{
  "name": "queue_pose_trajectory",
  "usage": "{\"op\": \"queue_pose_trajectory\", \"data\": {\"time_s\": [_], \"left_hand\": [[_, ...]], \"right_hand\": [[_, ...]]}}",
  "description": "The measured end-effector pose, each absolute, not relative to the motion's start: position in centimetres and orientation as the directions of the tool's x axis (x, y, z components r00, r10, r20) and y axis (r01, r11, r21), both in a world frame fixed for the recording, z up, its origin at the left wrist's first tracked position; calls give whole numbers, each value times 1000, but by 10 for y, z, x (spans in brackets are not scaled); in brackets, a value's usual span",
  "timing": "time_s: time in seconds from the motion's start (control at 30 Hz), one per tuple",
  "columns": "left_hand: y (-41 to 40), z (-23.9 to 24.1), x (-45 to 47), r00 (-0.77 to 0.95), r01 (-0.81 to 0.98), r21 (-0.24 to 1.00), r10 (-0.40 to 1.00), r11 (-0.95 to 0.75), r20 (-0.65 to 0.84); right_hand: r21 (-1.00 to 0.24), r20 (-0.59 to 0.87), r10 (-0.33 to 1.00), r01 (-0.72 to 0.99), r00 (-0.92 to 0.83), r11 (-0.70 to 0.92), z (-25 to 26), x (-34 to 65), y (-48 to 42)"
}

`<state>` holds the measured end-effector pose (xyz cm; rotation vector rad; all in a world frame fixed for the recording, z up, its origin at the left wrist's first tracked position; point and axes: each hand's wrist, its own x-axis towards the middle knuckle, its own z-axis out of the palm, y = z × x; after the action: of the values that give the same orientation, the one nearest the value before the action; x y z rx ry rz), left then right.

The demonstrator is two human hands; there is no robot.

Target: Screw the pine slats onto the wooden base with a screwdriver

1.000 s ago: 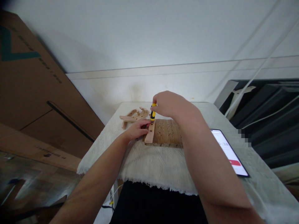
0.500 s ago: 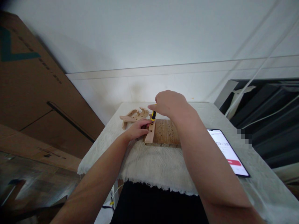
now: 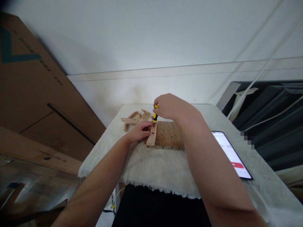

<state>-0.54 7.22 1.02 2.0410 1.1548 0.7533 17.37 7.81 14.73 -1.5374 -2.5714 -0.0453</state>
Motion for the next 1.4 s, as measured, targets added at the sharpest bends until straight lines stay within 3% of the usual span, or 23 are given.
{"op": "queue_pose_trajectory", "data": {"time_s": [0.37, 0.63, 0.87, 1.1, 1.4], "left_hand": [[74, 7, -6, 455, 451, 807, 876, -381, 160], [72, 10, -5, 434, 472, 804, 889, -361, 144], [74, 7, -6, 433, 464, 807, 889, -364, 152], [72, 8, -6, 443, 481, 788, 882, -385, 160], [71, 11, -5, 449, 480, 791, 881, -379, 150]], "right_hand": [[66, 164, 896, 911, -413, 407, 143, 172, 80], [62, 170, 945, 960, -279, 272, 145, 169, 77], [45, 141, 926, 936, -351, 348, 142, 173, 87], [-52, 134, 859, 862, -494, 504, 147, 175, 80], [8, 130, 885, 893, -446, 449, 143, 177, 86]]}}
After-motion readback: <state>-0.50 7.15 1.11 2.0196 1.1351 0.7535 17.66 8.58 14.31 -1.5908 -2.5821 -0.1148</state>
